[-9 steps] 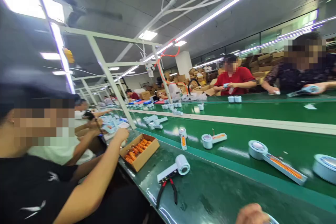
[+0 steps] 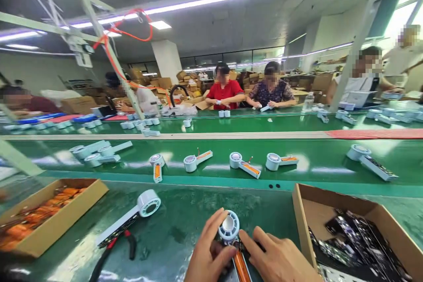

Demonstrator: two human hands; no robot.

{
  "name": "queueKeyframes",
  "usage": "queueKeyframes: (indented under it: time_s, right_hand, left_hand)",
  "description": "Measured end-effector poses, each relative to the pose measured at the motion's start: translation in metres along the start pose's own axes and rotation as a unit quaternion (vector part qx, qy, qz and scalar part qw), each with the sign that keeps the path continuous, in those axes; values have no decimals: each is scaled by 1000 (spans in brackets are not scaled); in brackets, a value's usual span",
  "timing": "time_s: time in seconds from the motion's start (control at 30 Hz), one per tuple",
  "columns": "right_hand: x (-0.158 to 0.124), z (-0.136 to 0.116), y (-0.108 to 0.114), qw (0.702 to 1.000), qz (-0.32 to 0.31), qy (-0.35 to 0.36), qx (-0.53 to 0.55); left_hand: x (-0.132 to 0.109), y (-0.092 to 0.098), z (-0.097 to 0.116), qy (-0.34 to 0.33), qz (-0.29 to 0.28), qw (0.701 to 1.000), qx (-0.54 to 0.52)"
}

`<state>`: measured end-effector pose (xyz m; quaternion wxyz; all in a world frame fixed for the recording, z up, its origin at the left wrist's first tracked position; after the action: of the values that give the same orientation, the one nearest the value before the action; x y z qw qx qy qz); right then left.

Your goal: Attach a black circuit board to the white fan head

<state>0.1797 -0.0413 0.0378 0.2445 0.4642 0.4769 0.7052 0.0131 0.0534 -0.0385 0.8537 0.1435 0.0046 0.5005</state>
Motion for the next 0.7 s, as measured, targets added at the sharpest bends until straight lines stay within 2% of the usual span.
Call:
queueKeyframes:
  time_s: [0.13, 0.3, 0.4, 0.47, 0.6, 0.7]
  right_hand:
    - [5, -4, 0, 999, -18, -26, -15]
    - [-5, -10, -12, 997, -67, -38, 16]
    - [-9, -11, -20, 987, -122, -83, 68]
    - [-9, -10, -20, 972, -153, -135, 112]
    - [0, -7, -6, 928, -170, -236, 232]
    - [6, -3, 2, 888, -168, -288, 316]
  left_hand:
    - [-6, -2, -8, 34, -21, 996, -79]
    - [-9, -7, 1, 60, 22, 993, -103]
    - [-9, -11, 8, 79, 28, 987, -136]
    - [-9, -14, 12, 99, 23, 981, -162]
    - [-8, -19, 14, 168, 0, 969, -179]
    - [-4, -21, 17, 156, 10, 979, -134]
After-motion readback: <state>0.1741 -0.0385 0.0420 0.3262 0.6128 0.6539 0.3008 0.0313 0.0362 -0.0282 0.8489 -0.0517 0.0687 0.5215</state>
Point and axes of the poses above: each hand's wrist, its own x-axis towards the middle knuckle, its own y-axis out of the back of the hand, z = x × y, the point moved 4 cm from there along x, towards the middle knuckle, and after that the axes turned 2 degrees about -y, right-handed, at the moved point
